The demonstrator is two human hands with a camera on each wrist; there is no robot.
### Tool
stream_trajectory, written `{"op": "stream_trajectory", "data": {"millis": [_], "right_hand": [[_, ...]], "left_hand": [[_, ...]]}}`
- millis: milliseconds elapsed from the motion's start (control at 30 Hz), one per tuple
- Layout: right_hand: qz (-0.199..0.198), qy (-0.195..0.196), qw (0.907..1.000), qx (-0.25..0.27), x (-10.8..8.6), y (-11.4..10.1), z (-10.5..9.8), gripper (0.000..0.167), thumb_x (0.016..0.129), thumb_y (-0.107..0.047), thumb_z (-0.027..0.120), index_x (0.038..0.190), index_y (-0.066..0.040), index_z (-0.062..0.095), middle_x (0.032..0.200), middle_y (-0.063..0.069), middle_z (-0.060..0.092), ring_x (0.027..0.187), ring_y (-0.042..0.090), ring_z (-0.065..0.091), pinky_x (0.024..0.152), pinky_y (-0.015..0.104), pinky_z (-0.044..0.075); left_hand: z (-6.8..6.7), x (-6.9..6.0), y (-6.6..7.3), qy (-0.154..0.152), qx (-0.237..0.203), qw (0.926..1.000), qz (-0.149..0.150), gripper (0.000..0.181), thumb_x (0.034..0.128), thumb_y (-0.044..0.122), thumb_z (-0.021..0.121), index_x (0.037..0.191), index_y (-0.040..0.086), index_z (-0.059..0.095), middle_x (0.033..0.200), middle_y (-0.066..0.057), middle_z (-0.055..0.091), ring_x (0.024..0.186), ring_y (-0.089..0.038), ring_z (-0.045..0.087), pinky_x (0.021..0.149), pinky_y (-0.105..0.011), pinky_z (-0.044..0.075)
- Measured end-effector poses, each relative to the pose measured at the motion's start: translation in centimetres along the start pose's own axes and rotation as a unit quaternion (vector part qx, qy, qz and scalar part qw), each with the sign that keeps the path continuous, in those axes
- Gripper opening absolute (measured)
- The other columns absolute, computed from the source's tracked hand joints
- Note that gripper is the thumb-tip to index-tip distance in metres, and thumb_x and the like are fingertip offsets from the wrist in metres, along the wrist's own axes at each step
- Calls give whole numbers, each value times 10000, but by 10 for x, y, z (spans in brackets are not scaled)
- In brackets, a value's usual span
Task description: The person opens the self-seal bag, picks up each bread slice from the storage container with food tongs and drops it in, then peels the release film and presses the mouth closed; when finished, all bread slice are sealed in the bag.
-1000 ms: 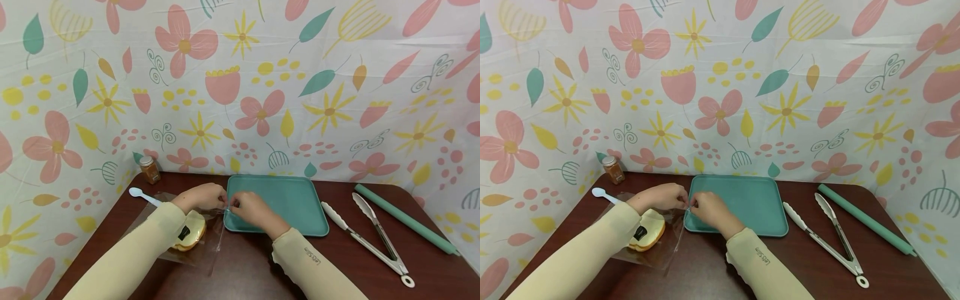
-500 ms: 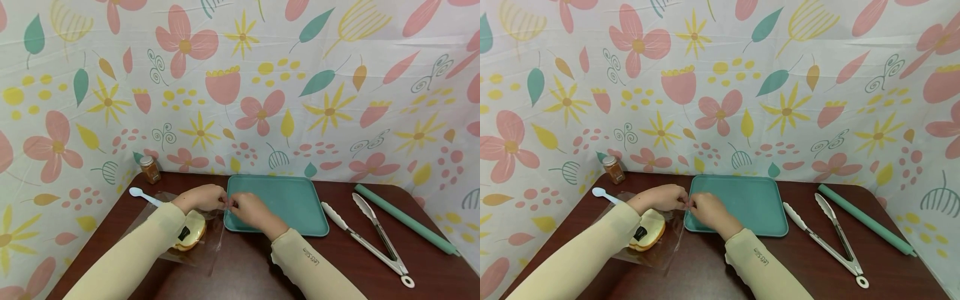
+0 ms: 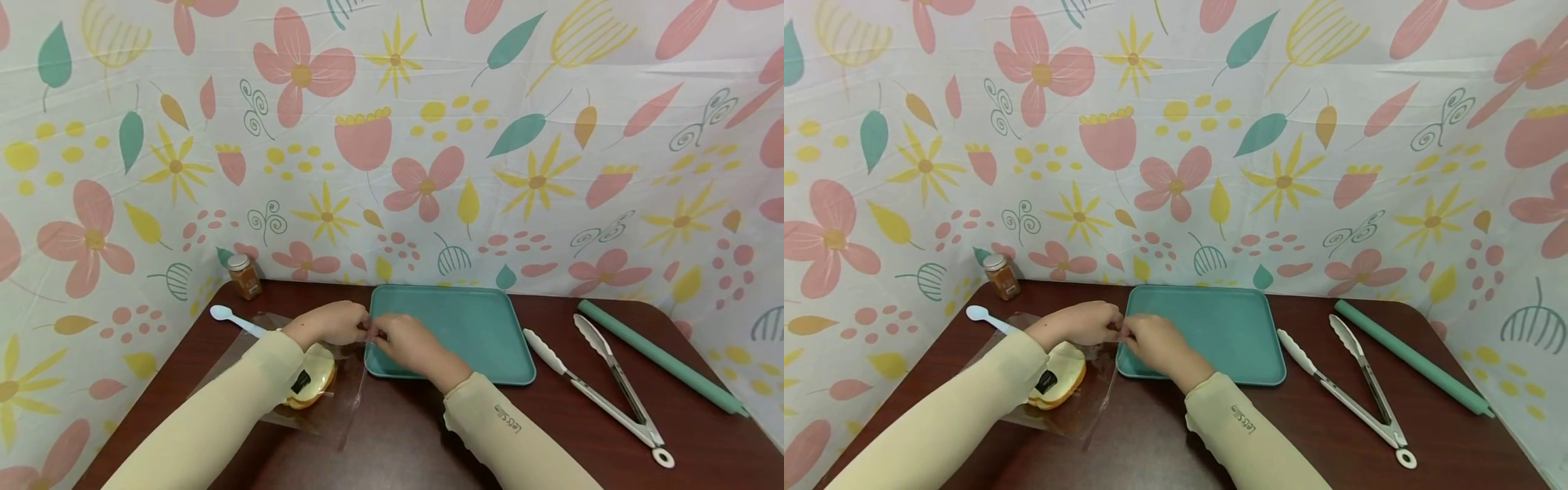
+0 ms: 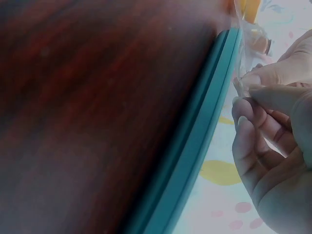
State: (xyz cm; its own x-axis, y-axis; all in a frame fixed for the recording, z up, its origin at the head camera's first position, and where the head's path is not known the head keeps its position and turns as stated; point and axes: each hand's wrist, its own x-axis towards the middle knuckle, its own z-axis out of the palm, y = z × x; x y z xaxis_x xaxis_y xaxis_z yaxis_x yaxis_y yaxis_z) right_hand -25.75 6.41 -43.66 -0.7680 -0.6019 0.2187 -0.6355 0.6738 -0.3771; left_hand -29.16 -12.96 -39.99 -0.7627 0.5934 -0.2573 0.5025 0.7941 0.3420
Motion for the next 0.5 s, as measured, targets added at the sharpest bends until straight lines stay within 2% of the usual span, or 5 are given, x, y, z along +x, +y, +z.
{"op": "stream_trajectory", "data": {"millis": [133, 233, 367, 500], "right_hand": [[-58, -48, 9999, -106, -1, -1, -1, 66, 1043, -163, 717, 1039, -129, 774, 1049, 15, 786, 937, 171, 736, 799, 318, 614], [-69, -49, 9999, -149, -3, -3, -2, 72, 1046, -155, 710, 1047, -123, 775, 1050, 20, 787, 943, 176, 738, 807, 323, 619], [-87, 25, 9998, -162, -5, -5, -3, 72, 1048, -142, 704, 1041, -120, 773, 1025, 17, 779, 919, 164, 731, 794, 305, 614], [-141, 78, 9998, -148, -8, -7, -4, 64, 1042, -129, 709, 1022, -113, 767, 998, 16, 768, 890, 154, 717, 771, 289, 599]], "left_hand": [[1, 0, 1, 34, 52, 10000, -29, 217, 1090, 203, 632, 965, 125, 792, 708, 65, 559, 620, -111, 435, 638, -247, 367], [2, 1, 1, 56, 57, 10000, 2, 285, 1089, 203, 632, 847, 102, 743, 639, 71, 463, 582, -109, 385, 609, -248, 331], [5, 3, 2, 118, 71, 9999, 7, 416, 1090, 196, 624, 677, 179, 573, 597, 71, 392, 551, -108, 336, 579, -246, 302], [7, 3, 2, 183, 144, 9997, -51, 469, 1100, 199, 607, 651, 227, 476, 602, 59, 381, 550, -115, 324, 580, -254, 304]]}}
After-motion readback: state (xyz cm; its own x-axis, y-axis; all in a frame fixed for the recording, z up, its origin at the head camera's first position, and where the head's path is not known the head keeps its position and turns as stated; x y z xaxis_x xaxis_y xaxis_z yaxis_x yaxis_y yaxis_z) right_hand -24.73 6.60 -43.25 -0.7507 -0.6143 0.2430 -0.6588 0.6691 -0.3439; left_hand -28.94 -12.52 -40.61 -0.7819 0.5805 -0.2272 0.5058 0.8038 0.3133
